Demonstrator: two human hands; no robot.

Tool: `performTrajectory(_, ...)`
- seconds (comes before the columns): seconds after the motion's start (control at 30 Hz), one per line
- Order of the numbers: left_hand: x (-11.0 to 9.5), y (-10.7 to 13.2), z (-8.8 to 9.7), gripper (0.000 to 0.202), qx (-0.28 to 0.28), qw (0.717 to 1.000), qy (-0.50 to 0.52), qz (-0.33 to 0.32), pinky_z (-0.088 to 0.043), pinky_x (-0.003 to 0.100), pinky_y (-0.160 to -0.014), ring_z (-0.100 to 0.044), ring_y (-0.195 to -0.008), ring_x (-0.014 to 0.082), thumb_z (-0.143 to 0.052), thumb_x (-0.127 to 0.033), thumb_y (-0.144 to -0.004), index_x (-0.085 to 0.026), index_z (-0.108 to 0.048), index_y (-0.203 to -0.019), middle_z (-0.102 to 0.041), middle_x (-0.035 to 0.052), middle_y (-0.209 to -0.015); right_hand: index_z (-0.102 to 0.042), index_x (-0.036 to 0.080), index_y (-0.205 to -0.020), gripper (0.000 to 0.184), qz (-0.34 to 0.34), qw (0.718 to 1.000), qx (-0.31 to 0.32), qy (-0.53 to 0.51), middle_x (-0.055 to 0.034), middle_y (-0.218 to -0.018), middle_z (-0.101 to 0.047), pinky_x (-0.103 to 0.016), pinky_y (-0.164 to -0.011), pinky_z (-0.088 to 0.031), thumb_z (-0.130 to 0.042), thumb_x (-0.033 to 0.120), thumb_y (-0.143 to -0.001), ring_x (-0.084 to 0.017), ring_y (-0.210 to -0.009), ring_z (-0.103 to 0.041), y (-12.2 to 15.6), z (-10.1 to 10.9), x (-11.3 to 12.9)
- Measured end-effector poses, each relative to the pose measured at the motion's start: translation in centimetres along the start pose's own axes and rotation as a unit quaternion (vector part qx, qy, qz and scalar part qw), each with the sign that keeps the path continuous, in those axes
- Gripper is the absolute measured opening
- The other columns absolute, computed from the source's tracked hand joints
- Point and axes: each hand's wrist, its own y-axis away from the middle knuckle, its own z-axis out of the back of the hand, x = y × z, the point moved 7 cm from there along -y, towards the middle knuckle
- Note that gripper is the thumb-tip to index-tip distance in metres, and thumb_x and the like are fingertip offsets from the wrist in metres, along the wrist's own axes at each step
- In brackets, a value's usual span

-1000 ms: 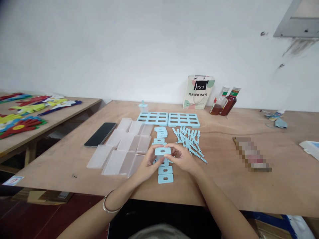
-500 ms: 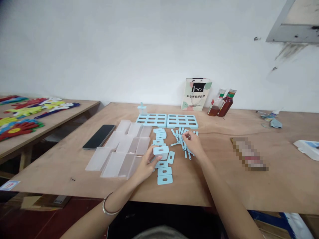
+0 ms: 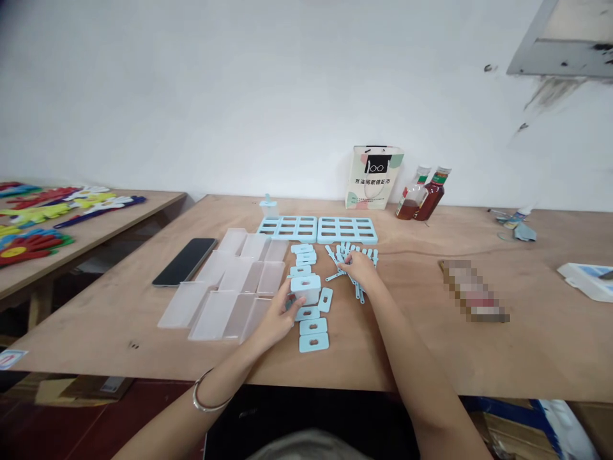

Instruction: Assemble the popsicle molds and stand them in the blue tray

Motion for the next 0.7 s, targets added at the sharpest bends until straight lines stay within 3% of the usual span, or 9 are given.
performTrajectory(0.17,0.0,0.0,-0.1,0.028,0.009,1.000,-0.021,-0.001,-0.044,0.042,-0.094,-0.053,-0.116,0.0270,-0.050,-0.025,-0.089,-0.022,-0.049,-0.117,-0.060,0.0100,-0.118,-0.055,0.020,-0.065,0.017,0.003,0.999,0.005,-0.045,0.0001,-0.067,-0.061,-0.024,-0.054,-0.034,-0.068,0.029,-0.068,-0.015,-0.063,-0.055,0.3,0.2,-0.4)
performTrajectory(0.3,0.0,0.0,-0.3,0.026,0.017,1.000,-0.017,-0.009,-0.044,0.043,-0.095,-0.052,-0.117,0.0268,-0.048,-0.023,-0.091,-0.021,-0.048,-0.117,-0.059,0.0107,-0.119,-0.056,0.020,-0.072,0.017,0.043,0.989,-0.017,-0.140,0.0005,-0.071,-0.062,-0.024,-0.060,-0.041,-0.063,0.035,-0.073,-0.014,-0.067,-0.057,0.9,1.2,0.2)
performTrajectory(0.37,0.0,0.0,-0.3,0.026,0.020,1.000,-0.011,-0.007,-0.044,0.043,-0.095,-0.053,-0.116,0.0267,-0.048,-0.023,-0.091,-0.021,-0.048,-0.117,-0.059,0.0107,-0.119,-0.056,0.020,-0.075,0.022,0.076,0.962,-0.041,-0.259,0.0013,-0.071,-0.061,-0.025,-0.060,-0.042,-0.064,0.041,-0.074,-0.014,-0.066,-0.056,1.5,2.2,1.0)
performTrajectory(0.47,-0.1,0.0,-0.3,0.026,0.019,1.000,-0.004,-0.001,-0.044,0.042,-0.094,-0.053,-0.114,0.0261,-0.048,-0.023,-0.091,-0.021,-0.048,-0.117,-0.059,0.0102,-0.118,-0.054,0.022,-0.075,0.029,0.124,0.890,-0.037,-0.437,0.0042,-0.064,-0.057,-0.025,-0.056,-0.043,-0.070,0.046,-0.070,-0.012,-0.057,-0.053,2.8,3.3,3.2)
performTrajectory(0.57,-0.2,0.0,-0.4,0.025,0.022,1.000,-0.003,0.004,-0.043,0.042,-0.094,-0.054,-0.111,0.0254,-0.046,-0.022,-0.090,-0.021,-0.047,-0.116,-0.059,0.0094,-0.116,-0.057,0.023,-0.077,0.028,0.176,0.823,-0.018,-0.540,0.0033,-0.070,-0.059,-0.026,-0.058,-0.047,-0.072,0.045,-0.071,-0.011,-0.059,-0.056,4.8,4.2,5.9)
performTrajectory(0.63,-0.4,0.0,-0.5,0.026,0.024,1.000,-0.002,0.005,-0.043,0.042,-0.093,-0.054,-0.109,0.0252,-0.046,-0.021,-0.090,-0.021,-0.047,-0.116,-0.059,0.0093,-0.114,-0.060,0.023,-0.080,0.025,0.199,0.800,-0.018,-0.565,0.0018,-0.076,-0.062,-0.027,-0.061,-0.049,-0.071,0.044,-0.074,-0.011,-0.061,-0.059,6.2,4.4,7.2)
performTrajectory(0.7,-0.5,0.0,-0.5,0.027,0.025,1.000,0.001,0.003,-0.043,0.043,-0.093,-0.055,-0.108,0.0253,-0.046,-0.021,-0.090,-0.020,-0.047,-0.116,-0.059,0.0094,-0.114,-0.060,0.023,-0.081,0.023,0.213,0.802,-0.020,-0.558,0.0012,-0.076,-0.062,-0.028,-0.061,-0.050,-0.069,0.044,-0.077,-0.011,-0.060,-0.059,7.2,4.2,8.1)
